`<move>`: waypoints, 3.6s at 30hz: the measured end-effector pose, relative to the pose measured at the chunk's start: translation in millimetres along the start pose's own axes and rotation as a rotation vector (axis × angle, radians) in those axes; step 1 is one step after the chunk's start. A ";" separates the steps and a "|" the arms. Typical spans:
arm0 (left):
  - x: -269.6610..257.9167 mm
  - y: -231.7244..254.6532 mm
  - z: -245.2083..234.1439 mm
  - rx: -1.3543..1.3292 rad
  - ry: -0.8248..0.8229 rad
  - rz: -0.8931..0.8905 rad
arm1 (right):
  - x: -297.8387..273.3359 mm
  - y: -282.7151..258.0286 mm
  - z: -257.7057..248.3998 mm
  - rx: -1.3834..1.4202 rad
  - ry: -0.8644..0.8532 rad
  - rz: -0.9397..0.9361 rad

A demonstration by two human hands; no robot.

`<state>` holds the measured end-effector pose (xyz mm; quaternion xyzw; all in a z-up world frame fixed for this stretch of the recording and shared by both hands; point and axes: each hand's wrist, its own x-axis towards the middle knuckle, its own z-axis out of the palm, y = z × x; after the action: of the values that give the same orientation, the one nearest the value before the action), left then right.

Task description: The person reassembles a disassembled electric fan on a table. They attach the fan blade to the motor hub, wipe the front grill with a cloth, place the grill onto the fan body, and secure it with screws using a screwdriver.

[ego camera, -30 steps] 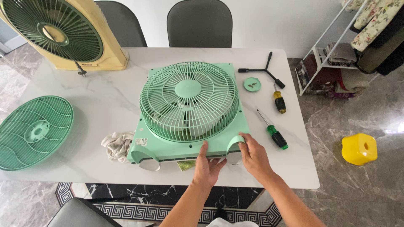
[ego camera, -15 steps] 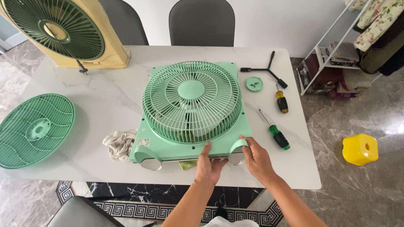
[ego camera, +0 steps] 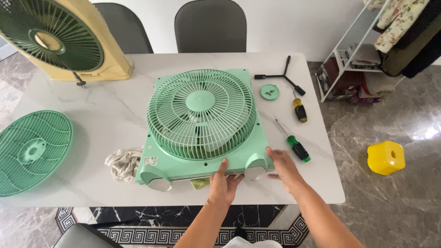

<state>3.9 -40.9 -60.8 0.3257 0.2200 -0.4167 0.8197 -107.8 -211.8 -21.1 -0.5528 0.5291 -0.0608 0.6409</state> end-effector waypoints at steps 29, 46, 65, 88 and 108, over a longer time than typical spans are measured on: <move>-35.8 84.3 -130.6 0.111 0.007 0.017 | 9.4 86.3 18.8 0.518 0.407 -0.248; -30.8 226.8 -147.1 0.665 0.070 -0.082 | -60.8 51.8 248.6 0.427 -0.116 0.134; -21.0 227.0 -142.4 0.598 0.034 -0.054 | -64.7 53.5 267.8 0.586 -0.071 0.042; -54.6 289.2 -38.8 1.354 -0.027 0.745 | -102.8 -51.4 86.5 0.101 -0.018 -0.334; 29.6 164.2 151.9 2.340 0.007 0.417 | 151.5 -107.8 2.4 -0.120 -0.193 -0.116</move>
<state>169.6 -93.5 83.0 0.9073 -0.3491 -0.2220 0.0755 14.2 -351.9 -30.8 -0.6233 0.4347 -0.0123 0.6499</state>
